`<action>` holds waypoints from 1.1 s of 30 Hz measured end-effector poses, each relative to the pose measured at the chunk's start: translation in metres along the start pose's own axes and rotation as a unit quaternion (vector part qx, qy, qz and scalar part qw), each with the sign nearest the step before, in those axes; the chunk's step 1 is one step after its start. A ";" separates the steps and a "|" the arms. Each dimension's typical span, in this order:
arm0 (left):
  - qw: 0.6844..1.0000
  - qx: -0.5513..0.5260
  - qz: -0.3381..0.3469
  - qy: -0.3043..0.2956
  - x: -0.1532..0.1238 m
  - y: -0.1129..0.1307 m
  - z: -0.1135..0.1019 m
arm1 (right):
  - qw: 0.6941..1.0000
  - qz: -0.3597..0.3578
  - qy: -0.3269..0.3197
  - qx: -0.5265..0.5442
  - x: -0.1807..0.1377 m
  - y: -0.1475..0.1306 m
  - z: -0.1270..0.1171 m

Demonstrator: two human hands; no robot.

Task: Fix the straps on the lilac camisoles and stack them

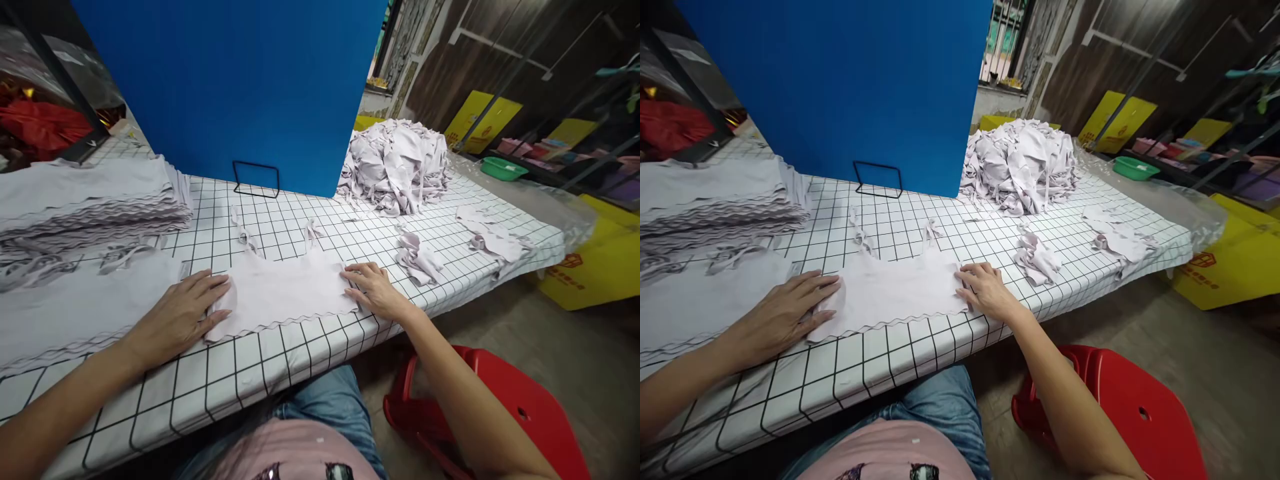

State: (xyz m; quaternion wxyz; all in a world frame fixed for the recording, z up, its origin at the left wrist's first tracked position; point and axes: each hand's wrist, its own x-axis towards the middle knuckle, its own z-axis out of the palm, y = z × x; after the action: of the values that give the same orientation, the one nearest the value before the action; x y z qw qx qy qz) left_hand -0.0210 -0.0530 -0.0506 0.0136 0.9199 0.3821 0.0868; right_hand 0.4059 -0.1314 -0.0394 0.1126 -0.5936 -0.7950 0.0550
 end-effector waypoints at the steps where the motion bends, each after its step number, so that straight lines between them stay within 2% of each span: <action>1: 1.000 0.009 -0.013 0.010 0.002 0.000 -0.001 | 1.000 0.002 0.002 0.003 0.000 0.000 0.000; 3: 0.999 0.021 -0.022 0.036 0.007 0.005 -0.003 | 1.000 0.000 0.013 0.005 0.001 -0.001 -0.002; 5: 0.999 0.019 0.000 0.046 0.012 0.014 -0.004 | 1.000 -0.011 0.020 0.002 0.003 -0.004 -0.003; 8: 0.999 0.009 0.044 0.017 0.020 0.023 0.002 | 1.000 -0.018 0.011 0.002 0.007 -0.005 -0.002; 11: 1.000 0.019 0.010 -0.006 0.021 0.015 0.012 | 1.000 0.002 0.005 0.013 0.009 -0.002 0.000; 14: 0.998 0.043 -0.043 0.000 0.020 0.002 0.017 | 1.000 0.006 0.002 0.029 0.010 0.003 -0.002; 17: 0.998 0.048 -0.045 0.021 0.031 0.011 0.014 | 0.999 0.016 0.021 0.046 0.021 0.006 -0.010; 21: 0.999 -0.004 0.042 0.003 0.075 0.067 0.005 | 0.992 0.051 0.085 0.082 0.069 0.012 -0.019; 23: 0.995 -0.035 0.095 -0.024 0.103 0.099 0.006 | 0.985 0.093 0.092 0.117 0.104 0.015 -0.018; 25: 0.990 -0.055 0.119 -0.052 0.129 0.121 0.014 | 0.976 0.139 0.084 0.145 0.137 0.017 -0.013; 29: 0.986 -0.098 0.108 -0.078 0.159 0.133 0.037 | 0.965 0.184 0.054 0.181 0.184 0.018 0.003; 33: 0.983 -0.126 0.104 -0.082 0.163 0.125 0.050 | 0.949 0.235 0.036 0.208 0.213 0.015 0.013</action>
State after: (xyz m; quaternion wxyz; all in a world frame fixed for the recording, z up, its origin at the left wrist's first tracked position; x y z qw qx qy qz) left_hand 0.1883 -0.0248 -0.0642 0.1523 0.9494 0.2682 0.0591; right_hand 0.3598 0.0770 -0.0309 0.2460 -0.7282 -0.5995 0.2230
